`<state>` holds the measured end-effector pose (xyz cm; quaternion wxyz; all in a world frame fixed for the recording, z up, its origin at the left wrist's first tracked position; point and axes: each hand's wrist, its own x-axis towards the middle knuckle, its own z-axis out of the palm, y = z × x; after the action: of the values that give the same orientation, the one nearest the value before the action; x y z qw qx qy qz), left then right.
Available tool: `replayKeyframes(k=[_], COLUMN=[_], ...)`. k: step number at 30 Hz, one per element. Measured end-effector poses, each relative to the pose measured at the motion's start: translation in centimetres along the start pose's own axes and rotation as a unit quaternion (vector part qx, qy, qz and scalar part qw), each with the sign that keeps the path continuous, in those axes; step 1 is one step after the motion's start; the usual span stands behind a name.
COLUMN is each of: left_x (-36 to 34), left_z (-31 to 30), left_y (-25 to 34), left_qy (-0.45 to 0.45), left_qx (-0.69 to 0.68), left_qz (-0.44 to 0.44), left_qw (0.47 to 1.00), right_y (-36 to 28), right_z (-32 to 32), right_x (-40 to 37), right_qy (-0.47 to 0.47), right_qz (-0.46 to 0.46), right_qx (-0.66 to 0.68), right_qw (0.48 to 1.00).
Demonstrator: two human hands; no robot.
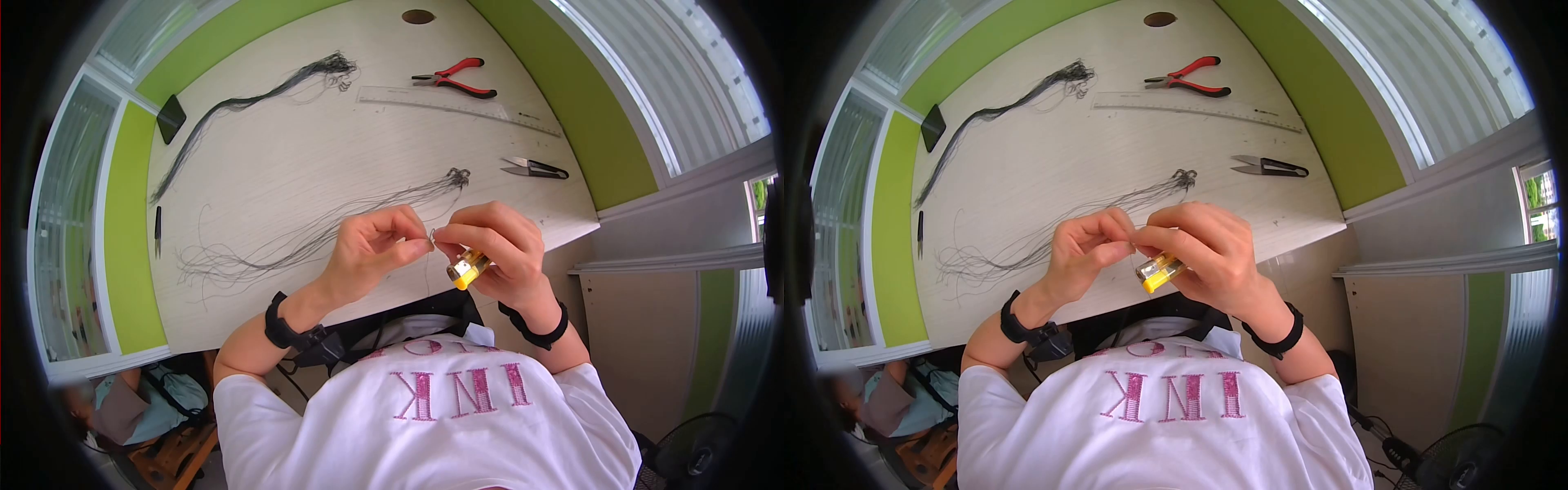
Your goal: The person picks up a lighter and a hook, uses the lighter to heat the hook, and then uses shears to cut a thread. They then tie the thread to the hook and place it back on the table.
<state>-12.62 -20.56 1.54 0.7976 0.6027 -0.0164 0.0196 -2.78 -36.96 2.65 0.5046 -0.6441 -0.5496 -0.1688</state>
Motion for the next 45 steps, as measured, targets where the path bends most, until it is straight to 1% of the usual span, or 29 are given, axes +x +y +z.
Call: replayKeyframes(k=[7,13,23,25,34,35,36,37,38,40,41,42,44,45], left_x=[-0.1,-0.1,-0.1,-0.1,0.0,0.0,0.1,0.0,-0.2,-0.1,-0.1,0.0,0.1,0.1], left_z=[-0.2,-0.2,-0.1,-0.1,-0.2,0.0,0.1,0.2,0.3,0.3,0.2,0.2,0.3,0.3], left_y=[-0.2,-0.1,-0.1,0.0,0.2,0.5,0.7,0.7,0.7,0.9,1.0,1.0,0.9,0.9], left_qy=[-0.009,-0.014,-0.024,-0.025,-0.013,-0.007,-0.001,-0.001,-0.012,-0.023,-0.008,0.005,-0.007,-0.013], left_qx=[-0.005,-0.010,-0.005,-0.003,-0.005,0.000,0.006,0.006,0.013,0.018,0.010,0.003,0.003,0.002], left_qz=[0.001,0.002,0.007,0.007,-0.007,-0.012,-0.018,-0.017,-0.006,0.007,-0.019,-0.045,-0.041,-0.037], left_qw=[1.000,1.000,1.000,1.000,1.000,1.000,1.000,1.000,1.000,1.000,1.000,0.999,0.999,0.999], right_y=[0.1,0.1,0.1,0.2,-0.2,-0.2,-0.1,-0.1,0.0,0.1,0.0,-0.1,-0.3,-0.4], right_z=[0.2,0.1,0.6,0.7,1.0,0.9,0.8,0.6,0.1,-1.1,-1.3,-1.5,-1.5,-1.5], right_x=[0.2,0.1,-0.3,-0.4,-0.3,-0.3,-0.3,-0.3,-0.3,0.0,0.1,0.3,0.3,0.4], right_qy=[-0.008,-0.017,-0.023,-0.034,-0.037,-0.037,-0.031,-0.025,-0.024,-0.006,-0.007,-0.028,-0.065,-0.063], right_qz=[-0.026,-0.029,-0.026,-0.003,0.051,0.050,0.072,0.093,0.092,0.127,0.128,0.144,0.186,0.186], right_qx=[-0.026,-0.046,-0.026,-0.019,0.002,0.002,-0.011,-0.024,-0.024,0.002,0.000,0.047,0.134,0.134], right_qw=[0.999,0.998,0.999,0.999,0.998,0.998,0.997,0.995,0.995,0.992,0.992,0.988,0.971,0.971])
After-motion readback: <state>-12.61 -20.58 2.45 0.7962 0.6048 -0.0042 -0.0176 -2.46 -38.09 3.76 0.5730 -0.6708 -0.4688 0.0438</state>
